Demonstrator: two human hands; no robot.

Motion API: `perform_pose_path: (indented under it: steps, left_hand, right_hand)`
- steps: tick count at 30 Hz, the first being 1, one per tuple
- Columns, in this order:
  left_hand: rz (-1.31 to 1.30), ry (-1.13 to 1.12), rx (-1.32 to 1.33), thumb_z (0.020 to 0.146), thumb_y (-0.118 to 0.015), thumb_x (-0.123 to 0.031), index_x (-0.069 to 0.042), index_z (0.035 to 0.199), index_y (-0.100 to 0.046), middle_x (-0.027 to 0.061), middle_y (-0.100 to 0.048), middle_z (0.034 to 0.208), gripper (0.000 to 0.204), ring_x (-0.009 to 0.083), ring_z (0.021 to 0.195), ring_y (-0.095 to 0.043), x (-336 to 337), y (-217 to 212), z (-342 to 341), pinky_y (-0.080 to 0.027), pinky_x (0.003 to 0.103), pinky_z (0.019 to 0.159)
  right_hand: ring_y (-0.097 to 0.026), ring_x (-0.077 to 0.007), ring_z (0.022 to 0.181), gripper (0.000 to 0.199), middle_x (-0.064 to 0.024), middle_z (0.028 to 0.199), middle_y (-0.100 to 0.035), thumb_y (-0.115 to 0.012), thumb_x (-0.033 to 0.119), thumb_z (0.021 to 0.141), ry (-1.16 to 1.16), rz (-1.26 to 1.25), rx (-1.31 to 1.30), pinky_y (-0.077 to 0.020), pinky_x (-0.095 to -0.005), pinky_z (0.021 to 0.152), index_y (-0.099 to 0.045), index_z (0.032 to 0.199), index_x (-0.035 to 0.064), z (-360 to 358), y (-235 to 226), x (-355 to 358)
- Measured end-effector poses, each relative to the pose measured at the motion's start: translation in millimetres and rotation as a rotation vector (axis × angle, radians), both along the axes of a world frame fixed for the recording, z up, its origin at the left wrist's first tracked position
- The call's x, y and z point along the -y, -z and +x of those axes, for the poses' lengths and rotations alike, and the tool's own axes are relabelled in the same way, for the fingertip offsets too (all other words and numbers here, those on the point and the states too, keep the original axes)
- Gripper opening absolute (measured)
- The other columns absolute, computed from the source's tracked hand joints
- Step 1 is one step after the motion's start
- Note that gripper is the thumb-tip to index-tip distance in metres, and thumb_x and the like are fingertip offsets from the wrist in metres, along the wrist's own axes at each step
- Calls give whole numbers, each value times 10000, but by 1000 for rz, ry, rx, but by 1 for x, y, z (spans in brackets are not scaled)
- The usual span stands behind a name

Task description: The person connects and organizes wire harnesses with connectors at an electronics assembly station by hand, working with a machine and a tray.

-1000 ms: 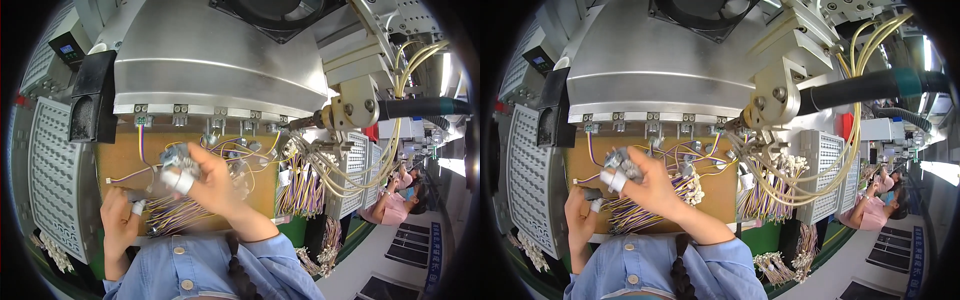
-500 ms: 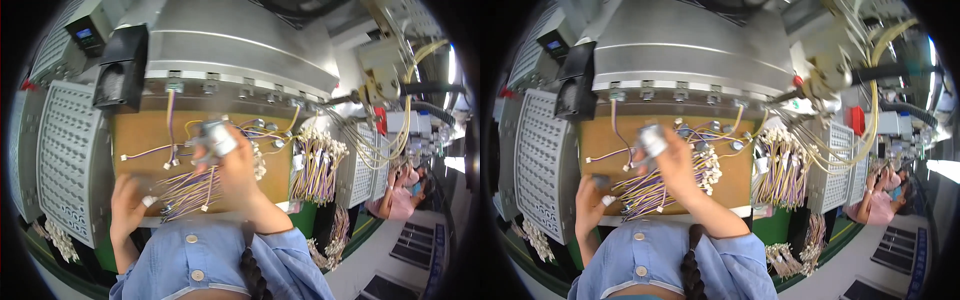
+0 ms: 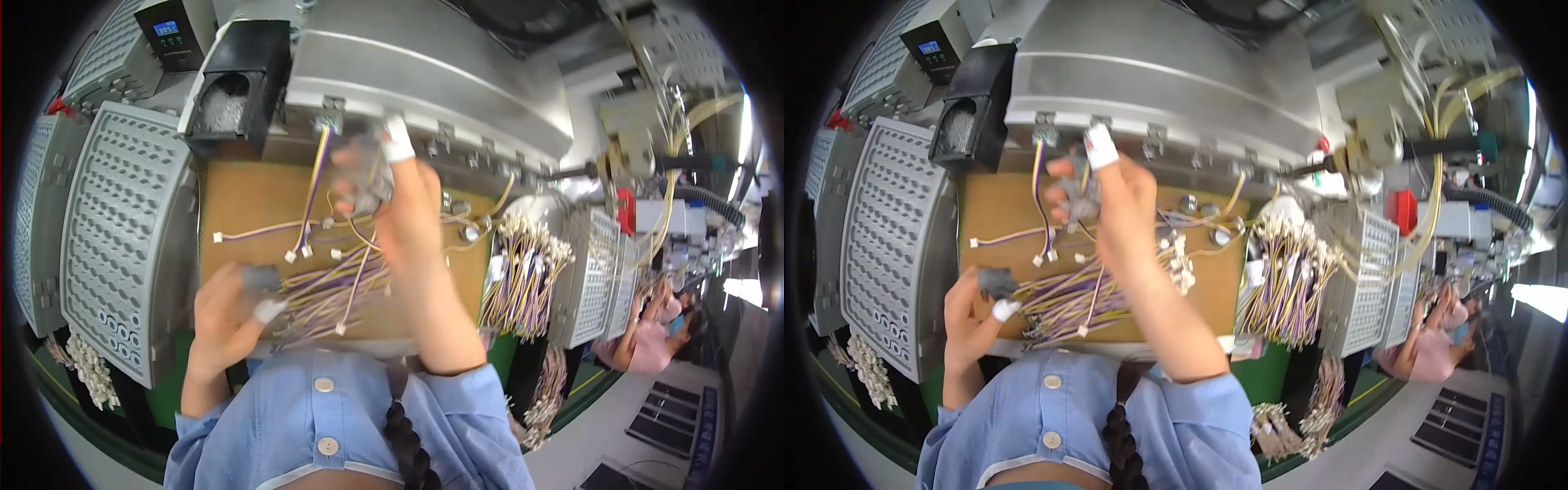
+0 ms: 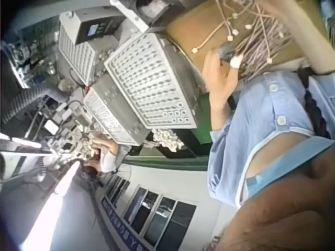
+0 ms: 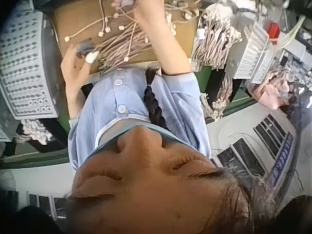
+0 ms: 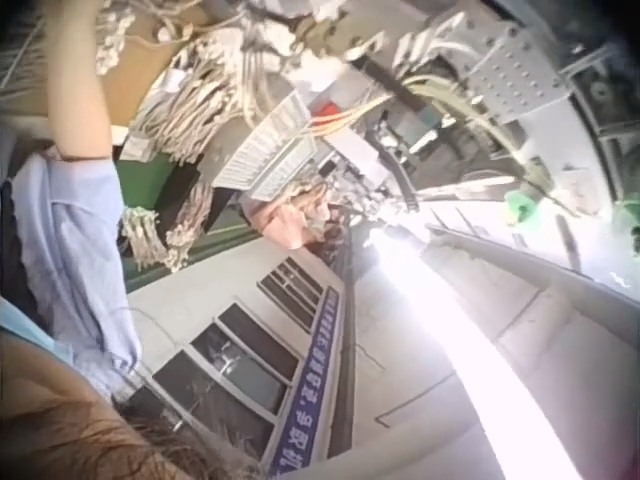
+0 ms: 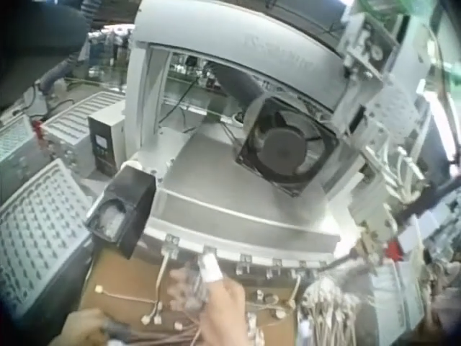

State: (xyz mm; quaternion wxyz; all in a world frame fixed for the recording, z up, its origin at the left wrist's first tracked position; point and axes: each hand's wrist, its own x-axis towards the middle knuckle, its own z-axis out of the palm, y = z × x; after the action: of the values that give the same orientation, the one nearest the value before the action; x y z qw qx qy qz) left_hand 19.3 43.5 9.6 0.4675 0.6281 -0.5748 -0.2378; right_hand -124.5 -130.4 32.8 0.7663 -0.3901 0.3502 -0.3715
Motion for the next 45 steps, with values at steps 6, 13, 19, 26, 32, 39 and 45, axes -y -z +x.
perform_pose_path:
  steps: [6, 13, 19, 26, 32, 39, 45]
  left_hand:
    - [-110, 74, 401, 638, -669, -21, -39, 817, -582, 80, -526, 691, 200, 244, 597, -535, 45, -27, -25, -416, 312, 496]
    - [-316, 431, 721, 655, -576, -44, -49, 860, -599, 71, -551, 858, 206, 215, 760, -545, 101, -16, -109, -447, 310, 630]
    - [-377, 439, 1146, 669, -544, -134, -79, 697, -560, 44, -513, 846, 64, 171, 817, -510, 161, 30, -122, -416, 282, 661]
    - [-254, 196, 823, 639, -584, -50, -52, 791, -536, 78, -522, 815, 158, 237, 767, -541, 134, -14, -116, -435, 336, 623]
    - [-107, -132, 457, 662, -631, -11, 9, 841, -518, 127, -526, 734, 213, 289, 636, -513, 122, -31, -110, -412, 350, 557]
    - [-50, -108, -14, 652, -638, -21, 6, 853, -538, 114, -558, 741, 225, 253, 639, -515, 132, -32, -110, -412, 314, 580]
    - [-248, 18, 366, 611, -702, -116, -27, 808, -573, 110, -584, 785, 252, 268, 636, -535, 137, -36, -137, -425, 346, 580]
  right_hand:
    - [-586, -250, 1003, 369, -171, 1109, -572, -499, 185, 898, -180, -528, -319, -538, -299, 688, -453, 1200, -21, -93, -8, -7]
    - [-608, -143, 622, 211, -95, 765, -629, -506, 118, 884, 153, -275, -332, -479, -229, 499, -572, 1032, -17, -221, -12, -14]
    - [-590, -140, 601, 195, -104, 760, -628, -533, 84, 868, 200, -408, -351, -468, -238, 500, -563, 1023, -31, -231, -20, 14]
    - [-591, -278, 792, 326, -167, 798, -614, -511, -1, 805, 412, -1009, -1218, -463, -382, 656, -504, 1130, -22, -249, 4, 84]
    - [-541, -363, 668, 331, -210, 729, -557, -512, -11, 754, 181, -1136, -1601, -422, -449, 589, -514, 1084, 5, -260, 21, 109]
    - [-543, -350, 619, 423, -185, 677, -555, -568, 71, 730, 43, -1362, -1676, -416, -434, 541, -479, 1137, 2, -280, 10, 113]
    - [-600, -139, 761, 365, -109, 938, -617, -620, 112, 809, 162, -669, -393, -484, -230, 610, -524, 1122, -49, -209, 1, 16]
